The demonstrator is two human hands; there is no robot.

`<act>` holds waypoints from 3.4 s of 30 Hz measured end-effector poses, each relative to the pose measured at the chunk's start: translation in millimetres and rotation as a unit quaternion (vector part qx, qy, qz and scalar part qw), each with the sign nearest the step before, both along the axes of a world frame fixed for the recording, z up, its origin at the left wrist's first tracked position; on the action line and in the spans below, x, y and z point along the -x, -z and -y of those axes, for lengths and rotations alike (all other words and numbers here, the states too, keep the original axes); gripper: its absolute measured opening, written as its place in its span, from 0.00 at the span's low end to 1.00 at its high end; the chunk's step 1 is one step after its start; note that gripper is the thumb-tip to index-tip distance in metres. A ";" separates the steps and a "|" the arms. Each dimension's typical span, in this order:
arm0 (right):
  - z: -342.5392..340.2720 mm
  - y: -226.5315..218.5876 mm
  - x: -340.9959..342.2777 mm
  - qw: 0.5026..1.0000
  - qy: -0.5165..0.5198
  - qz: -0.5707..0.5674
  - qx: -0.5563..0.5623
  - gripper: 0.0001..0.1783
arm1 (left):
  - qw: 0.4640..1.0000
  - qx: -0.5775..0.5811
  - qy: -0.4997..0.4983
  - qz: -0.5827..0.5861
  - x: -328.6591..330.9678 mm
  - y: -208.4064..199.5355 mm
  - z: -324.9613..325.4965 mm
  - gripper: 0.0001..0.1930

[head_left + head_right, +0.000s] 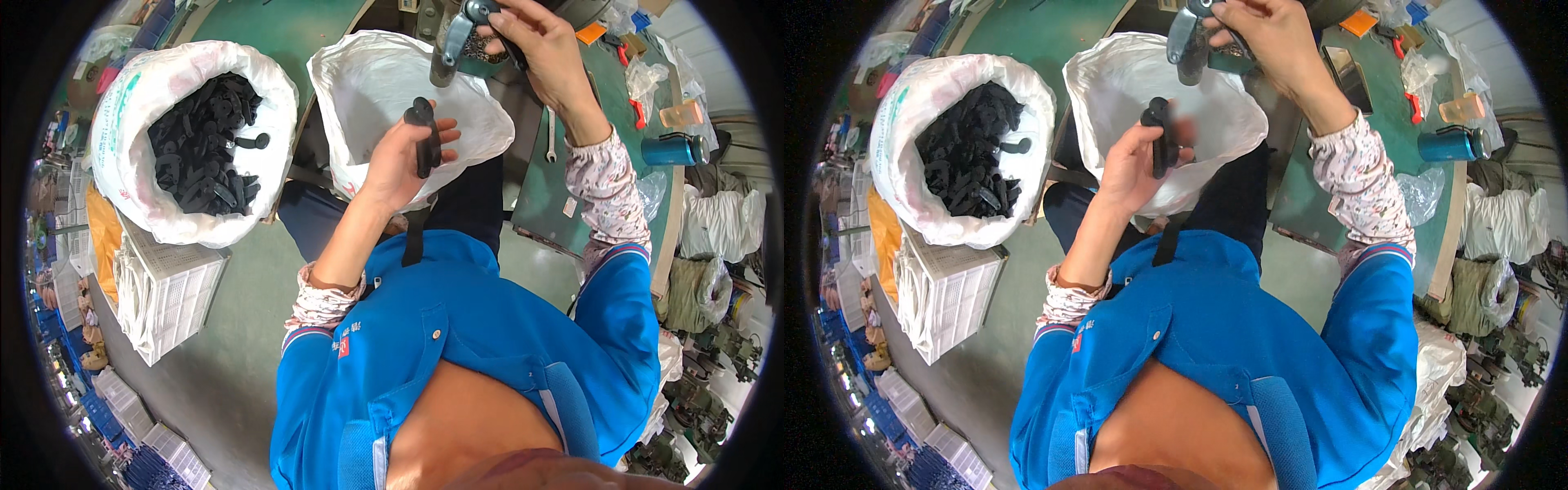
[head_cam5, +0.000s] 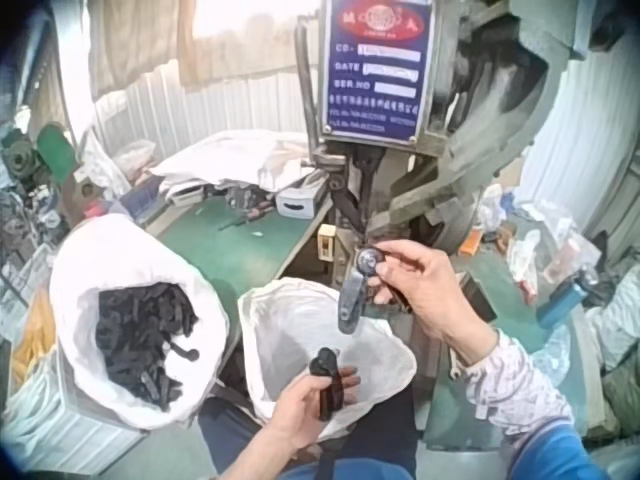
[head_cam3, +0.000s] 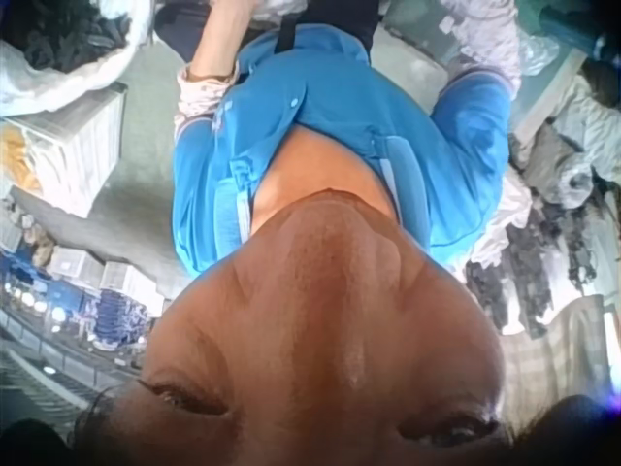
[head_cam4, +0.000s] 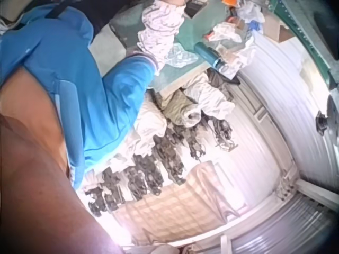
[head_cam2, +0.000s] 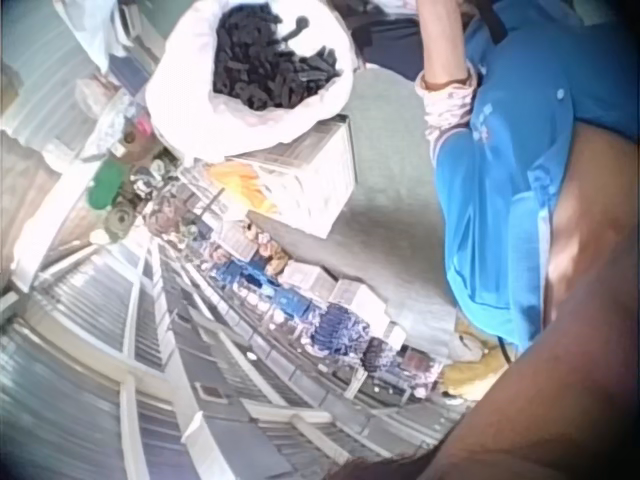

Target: The person repeatedly picks black plastic components from a white sack, attaches small metal pins to them by hand, and places the assembled units into a second white sack. The process is continuous and repetitive.

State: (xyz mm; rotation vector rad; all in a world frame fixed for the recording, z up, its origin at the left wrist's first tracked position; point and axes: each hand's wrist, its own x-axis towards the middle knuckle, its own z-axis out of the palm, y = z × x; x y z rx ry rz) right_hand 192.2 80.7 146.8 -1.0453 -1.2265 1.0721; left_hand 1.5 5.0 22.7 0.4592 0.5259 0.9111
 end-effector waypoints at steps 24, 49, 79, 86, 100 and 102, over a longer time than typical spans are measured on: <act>60.3 86.7 -0.5 0.991 -0.119 0.052 0.023 0.14 | 0.937 -0.200 -0.040 -0.284 -9.4 12.3 -2.1 0.26; -0.3 12.4 -6.4 0.986 -0.081 -0.008 0.147 0.19 | 0.569 -0.569 0.064 -0.591 3.0 37.2 15.2 0.18; 58.7 155.2 -27.2 0.969 0.121 0.212 -0.045 0.17 | 0.394 -0.296 -0.107 -0.864 229.7 27.6 0.2 0.40; 84.7 164.9 15.6 0.976 0.050 0.192 -0.096 0.15 | 0.213 -0.182 0.140 -0.950 266.4 33.9 -19.9 0.47; 121.4 156.8 20.6 0.962 0.054 0.259 -0.069 0.13 | 0.184 -0.203 0.132 -0.953 252.2 43.5 -18.0 0.29; 123.2 160.0 21.1 0.969 0.045 0.235 -0.067 0.13 | 0.214 -0.211 0.096 -0.949 258.5 43.4 -13.9 0.29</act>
